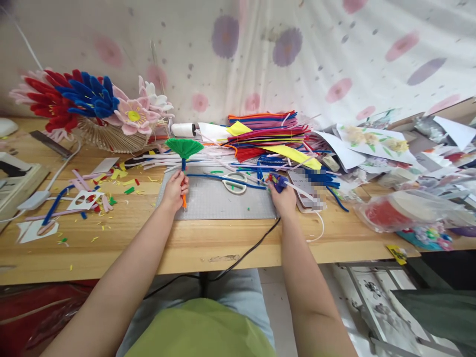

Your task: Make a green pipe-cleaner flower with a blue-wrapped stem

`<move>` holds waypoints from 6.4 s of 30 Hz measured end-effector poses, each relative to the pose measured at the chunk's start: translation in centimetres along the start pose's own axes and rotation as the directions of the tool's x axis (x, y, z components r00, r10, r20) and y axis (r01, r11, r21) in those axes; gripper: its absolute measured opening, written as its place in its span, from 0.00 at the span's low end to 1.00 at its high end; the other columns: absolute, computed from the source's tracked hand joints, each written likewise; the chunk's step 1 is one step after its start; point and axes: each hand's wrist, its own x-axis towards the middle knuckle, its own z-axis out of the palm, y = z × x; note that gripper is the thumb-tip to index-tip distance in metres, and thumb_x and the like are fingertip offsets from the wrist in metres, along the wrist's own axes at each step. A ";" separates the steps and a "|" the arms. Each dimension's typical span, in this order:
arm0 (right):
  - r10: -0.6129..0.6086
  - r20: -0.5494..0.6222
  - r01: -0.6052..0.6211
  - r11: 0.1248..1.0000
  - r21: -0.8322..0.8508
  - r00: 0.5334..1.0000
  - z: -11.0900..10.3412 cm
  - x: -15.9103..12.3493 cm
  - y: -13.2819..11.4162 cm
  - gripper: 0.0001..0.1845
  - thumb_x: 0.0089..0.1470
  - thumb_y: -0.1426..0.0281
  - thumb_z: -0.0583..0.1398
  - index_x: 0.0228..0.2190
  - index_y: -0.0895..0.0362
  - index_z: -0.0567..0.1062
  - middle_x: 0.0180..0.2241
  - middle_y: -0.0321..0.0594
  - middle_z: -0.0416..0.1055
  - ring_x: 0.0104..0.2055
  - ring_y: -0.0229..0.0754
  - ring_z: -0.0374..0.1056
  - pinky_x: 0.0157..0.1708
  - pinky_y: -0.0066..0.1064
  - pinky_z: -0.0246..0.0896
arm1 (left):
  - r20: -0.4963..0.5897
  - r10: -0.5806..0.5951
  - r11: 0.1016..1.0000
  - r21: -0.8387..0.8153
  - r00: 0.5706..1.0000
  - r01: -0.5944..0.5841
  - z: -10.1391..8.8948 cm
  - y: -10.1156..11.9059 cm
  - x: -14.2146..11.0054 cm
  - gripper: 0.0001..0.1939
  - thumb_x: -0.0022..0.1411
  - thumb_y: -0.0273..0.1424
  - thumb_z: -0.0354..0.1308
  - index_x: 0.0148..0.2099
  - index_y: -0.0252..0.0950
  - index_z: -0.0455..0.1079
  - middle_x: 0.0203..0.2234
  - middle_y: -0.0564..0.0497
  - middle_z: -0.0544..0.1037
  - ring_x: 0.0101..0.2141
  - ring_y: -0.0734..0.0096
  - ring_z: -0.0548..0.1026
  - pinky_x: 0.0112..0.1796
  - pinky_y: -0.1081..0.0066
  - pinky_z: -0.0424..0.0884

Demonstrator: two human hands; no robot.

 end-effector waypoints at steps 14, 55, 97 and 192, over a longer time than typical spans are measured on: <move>-0.380 0.349 0.011 0.690 0.724 0.857 2.5 -2.3 -11.7 0.18 0.38 0.55 0.62 0.22 0.58 0.72 0.14 0.31 0.60 0.15 0.29 0.52 0.16 0.26 0.51 | -0.074 -0.052 0.996 0.062 0.996 0.057 1.0 -0.9 -0.3 0.06 0.57 0.24 0.48 0.38 0.37 0.57 0.15 0.61 0.59 0.11 0.87 0.50 0.14 0.85 0.43; -0.438 0.430 0.126 0.801 0.585 0.789 7.4 -4.4 -12.7 0.21 0.40 0.51 0.60 0.28 0.56 0.75 0.19 0.35 0.70 0.23 0.38 0.65 0.25 0.29 0.60 | -0.103 -0.031 0.999 -0.034 0.994 0.027 0.7 -0.9 -0.1 0.09 0.53 0.22 0.51 0.39 0.36 0.61 0.14 0.60 0.59 0.11 0.88 0.50 0.14 0.84 0.41; -0.516 0.395 0.174 0.748 0.641 0.761 6.8 -4.4 -12.8 0.21 0.42 0.53 0.60 0.33 0.56 0.76 0.26 0.39 0.74 0.33 0.44 0.71 0.31 0.32 0.65 | -0.115 -0.072 0.996 -0.069 0.991 0.064 0.8 -0.8 -0.3 0.21 0.57 0.18 0.45 0.53 0.32 0.63 0.14 0.59 0.59 0.11 0.88 0.50 0.13 0.86 0.43; -0.786 -0.101 0.738 0.517 0.433 0.610 8.1 -4.6 -14.6 0.14 0.57 0.63 0.50 0.33 0.54 0.74 0.31 0.40 0.72 0.35 0.40 0.67 0.35 0.29 0.60 | 0.110 -0.073 0.991 -0.106 0.991 0.085 1.1 -0.3 -0.8 0.16 0.59 0.22 0.47 0.49 0.38 0.65 0.16 0.58 0.59 0.12 0.89 0.50 0.13 0.87 0.42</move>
